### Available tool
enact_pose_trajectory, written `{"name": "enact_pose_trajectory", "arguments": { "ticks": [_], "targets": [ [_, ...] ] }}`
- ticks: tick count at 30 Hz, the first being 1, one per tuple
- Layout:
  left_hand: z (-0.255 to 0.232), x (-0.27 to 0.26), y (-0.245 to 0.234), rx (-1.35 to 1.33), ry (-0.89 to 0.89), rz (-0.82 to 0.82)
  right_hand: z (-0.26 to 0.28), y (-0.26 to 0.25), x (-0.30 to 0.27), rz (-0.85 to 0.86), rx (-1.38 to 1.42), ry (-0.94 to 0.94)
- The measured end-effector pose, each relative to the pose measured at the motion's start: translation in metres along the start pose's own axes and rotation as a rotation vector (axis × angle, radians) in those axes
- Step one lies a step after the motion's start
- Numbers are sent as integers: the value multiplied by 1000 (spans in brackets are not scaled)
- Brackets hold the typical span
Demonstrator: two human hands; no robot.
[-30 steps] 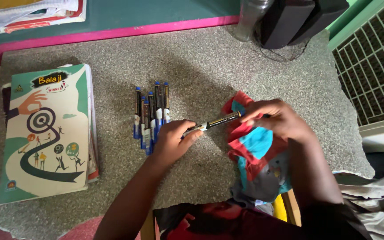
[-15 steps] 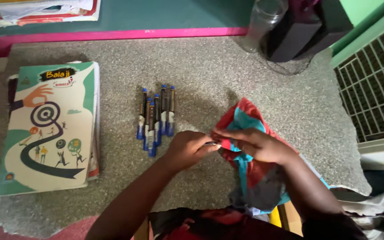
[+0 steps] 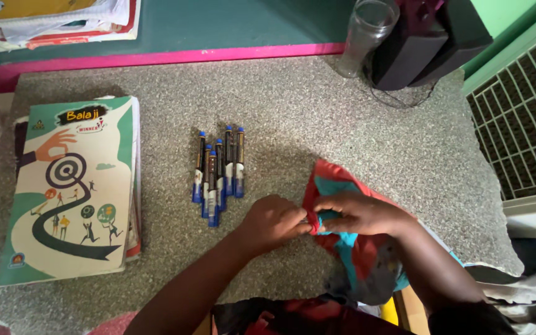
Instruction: The person wipes several blue-capped markers with a multicolored cloth on a countertop. The person removes the markers from a glass jar, wipes each one individually, and places them back into the jar.
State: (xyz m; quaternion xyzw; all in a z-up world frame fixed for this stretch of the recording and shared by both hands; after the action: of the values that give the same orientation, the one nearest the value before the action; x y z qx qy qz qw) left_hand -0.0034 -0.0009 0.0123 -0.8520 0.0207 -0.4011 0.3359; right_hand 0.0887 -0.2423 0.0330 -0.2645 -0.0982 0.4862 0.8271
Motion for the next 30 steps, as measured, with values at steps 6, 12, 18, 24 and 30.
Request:
{"name": "enact_pose_trajectory", "arguments": {
  "ticks": [6,12,18,24,30],
  "targets": [
    [5,4,-2,-93,-177,73,6,10,1,7,61,-19],
    [-1,6,-11,-156,-214,5,5,2,-6,-42,-14,-30],
    [12,-3,-34,-152,-255,-202,7,-24,-18,-116,-12,44],
    [72,-34,-68,-158,-498,-710,-11,-61,-30,-478,76,95],
    [87,-35,-32,-786,-760,-568,-21,-25,-8,-572,304,39]
  ]
}}
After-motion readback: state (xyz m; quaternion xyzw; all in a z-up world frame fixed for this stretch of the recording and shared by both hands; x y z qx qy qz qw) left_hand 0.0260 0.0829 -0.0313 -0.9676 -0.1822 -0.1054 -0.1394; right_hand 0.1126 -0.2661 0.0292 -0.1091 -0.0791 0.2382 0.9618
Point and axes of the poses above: each hand's wrist, its own x-axis towards the middle knuckle, its own y-axis out of the palm, z = x × y, the point moved 1 cm from there along x, towards the middle knuckle, and after that the axes turned 11 degrees about -z, right-handed, at the moved point
